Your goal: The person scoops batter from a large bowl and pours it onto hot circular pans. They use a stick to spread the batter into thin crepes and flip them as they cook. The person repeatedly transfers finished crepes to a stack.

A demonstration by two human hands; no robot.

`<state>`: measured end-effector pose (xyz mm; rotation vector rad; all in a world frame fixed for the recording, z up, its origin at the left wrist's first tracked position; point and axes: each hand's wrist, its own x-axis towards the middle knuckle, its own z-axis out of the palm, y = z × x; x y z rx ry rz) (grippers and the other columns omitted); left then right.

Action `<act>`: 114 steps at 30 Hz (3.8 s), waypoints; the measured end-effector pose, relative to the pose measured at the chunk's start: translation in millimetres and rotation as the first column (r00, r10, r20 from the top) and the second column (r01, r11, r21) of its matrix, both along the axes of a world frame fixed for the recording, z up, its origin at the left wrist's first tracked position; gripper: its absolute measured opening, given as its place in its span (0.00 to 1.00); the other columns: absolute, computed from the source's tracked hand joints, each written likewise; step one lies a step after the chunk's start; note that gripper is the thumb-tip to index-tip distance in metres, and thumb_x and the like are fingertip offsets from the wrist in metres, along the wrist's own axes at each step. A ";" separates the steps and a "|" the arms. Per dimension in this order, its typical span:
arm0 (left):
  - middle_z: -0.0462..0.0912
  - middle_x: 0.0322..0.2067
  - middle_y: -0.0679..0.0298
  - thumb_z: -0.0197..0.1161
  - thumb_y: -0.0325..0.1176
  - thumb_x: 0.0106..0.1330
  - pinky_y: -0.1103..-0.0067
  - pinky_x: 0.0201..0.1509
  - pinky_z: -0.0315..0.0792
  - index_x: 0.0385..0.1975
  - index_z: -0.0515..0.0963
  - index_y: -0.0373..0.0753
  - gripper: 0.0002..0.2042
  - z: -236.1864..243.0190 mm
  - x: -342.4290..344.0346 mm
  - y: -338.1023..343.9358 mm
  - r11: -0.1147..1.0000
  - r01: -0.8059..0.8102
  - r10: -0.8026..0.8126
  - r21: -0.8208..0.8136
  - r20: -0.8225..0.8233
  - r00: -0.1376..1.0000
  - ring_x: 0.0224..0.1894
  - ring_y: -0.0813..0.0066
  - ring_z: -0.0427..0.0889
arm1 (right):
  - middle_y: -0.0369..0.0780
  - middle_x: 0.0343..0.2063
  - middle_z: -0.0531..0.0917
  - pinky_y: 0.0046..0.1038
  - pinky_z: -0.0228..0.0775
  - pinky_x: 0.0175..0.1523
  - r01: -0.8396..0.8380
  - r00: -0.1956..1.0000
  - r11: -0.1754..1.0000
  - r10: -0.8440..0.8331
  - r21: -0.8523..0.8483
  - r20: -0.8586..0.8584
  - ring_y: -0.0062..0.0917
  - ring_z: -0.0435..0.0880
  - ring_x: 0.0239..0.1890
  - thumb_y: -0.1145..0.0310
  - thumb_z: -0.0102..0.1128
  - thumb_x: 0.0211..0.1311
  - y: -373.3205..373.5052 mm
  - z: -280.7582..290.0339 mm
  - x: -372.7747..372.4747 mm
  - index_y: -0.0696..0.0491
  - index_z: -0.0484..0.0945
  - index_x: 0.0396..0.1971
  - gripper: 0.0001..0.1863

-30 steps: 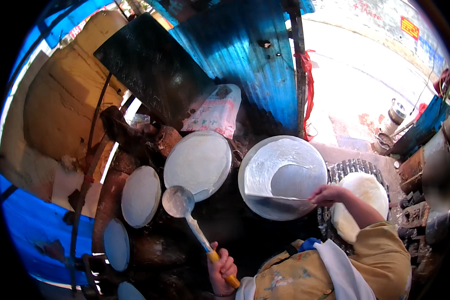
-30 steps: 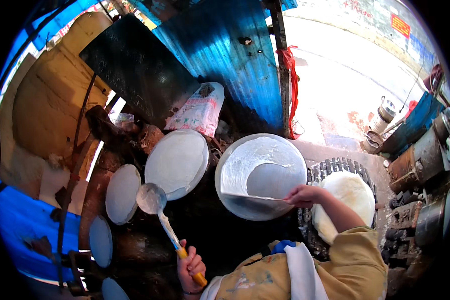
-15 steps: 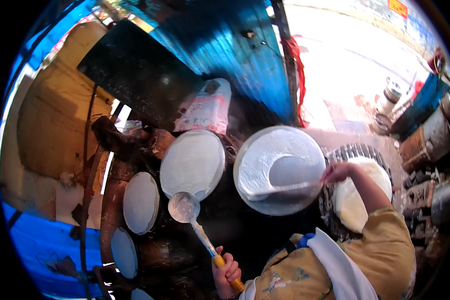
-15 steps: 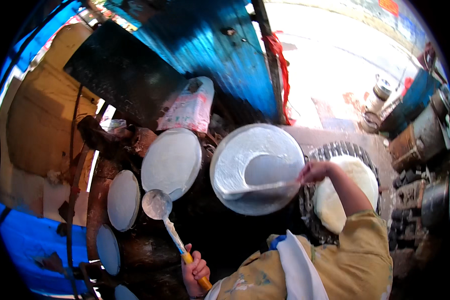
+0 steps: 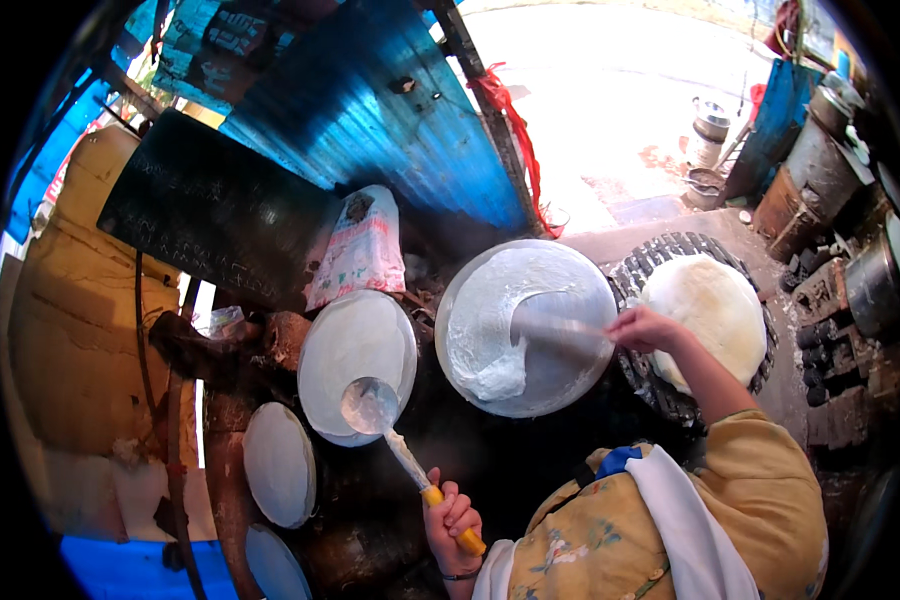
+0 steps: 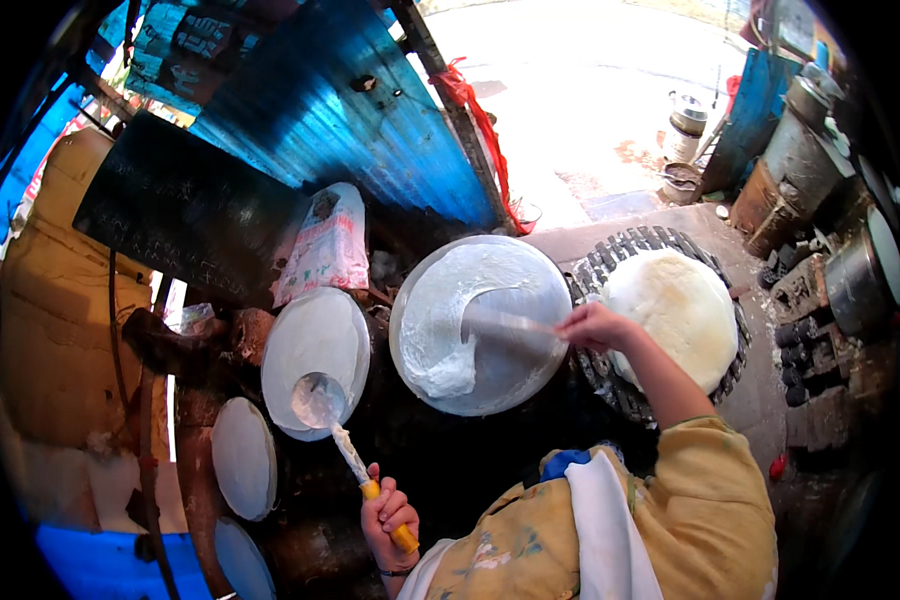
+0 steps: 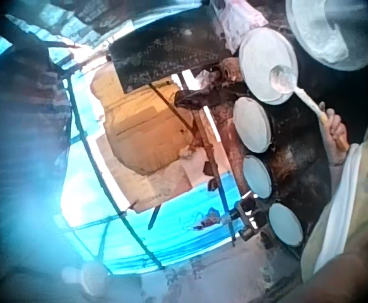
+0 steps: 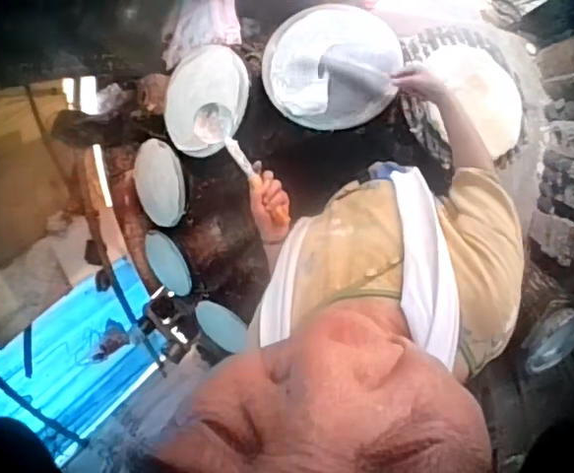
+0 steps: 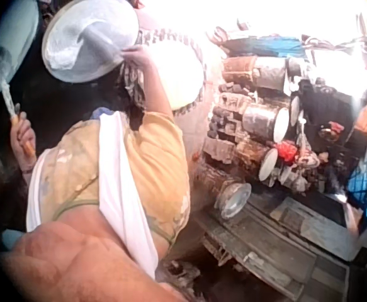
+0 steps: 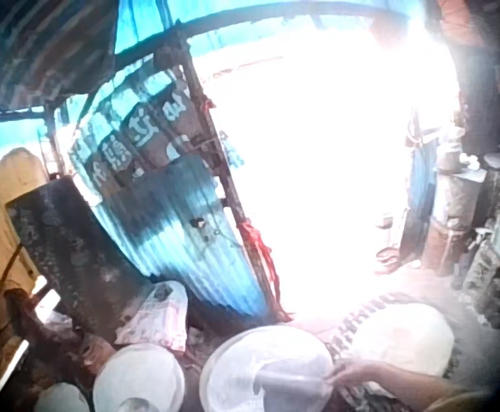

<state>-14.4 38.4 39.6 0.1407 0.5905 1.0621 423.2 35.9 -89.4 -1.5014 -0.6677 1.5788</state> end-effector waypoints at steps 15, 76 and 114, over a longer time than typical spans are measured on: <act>0.56 0.26 0.69 0.46 0.28 0.70 0.90 0.20 0.59 0.52 0.63 0.34 0.13 11.9 -85.2 26.3 0.672 -0.040 0.497 -0.739 0.411 0.764 0.22 0.82 0.58 | 0.39 0.41 0.82 0.30 0.69 0.50 0.221 0.917 0.955 -0.273 0.199 0.291 0.25 0.79 0.45 0.63 0.54 0.60 21.8 -97.5 -316.4 0.48 0.75 0.51 0.19; 0.62 0.28 0.67 0.47 0.21 0.63 0.92 0.18 0.63 0.56 0.62 0.37 0.20 -25.9 -49.6 53.8 0.816 0.575 -0.565 -0.057 0.132 0.815 0.19 0.86 0.60 | 0.37 0.19 0.79 0.25 0.63 0.18 0.839 0.302 0.440 -0.866 0.320 0.398 0.19 0.68 0.12 0.57 0.49 0.64 -15.7 -46.2 -186.9 0.48 0.77 0.47 0.17; 0.67 0.26 0.65 0.56 0.21 0.53 0.91 0.14 0.59 0.55 0.62 0.37 0.26 27.5 -11.2 103.0 0.503 0.850 -0.752 0.153 -0.408 0.518 0.16 0.87 0.62 | 0.27 0.10 0.67 0.17 0.49 0.11 0.550 0.820 0.832 -0.554 0.069 0.145 0.11 0.61 0.08 0.62 0.62 0.56 -45.0 5.6 -180.7 0.51 0.80 0.33 0.10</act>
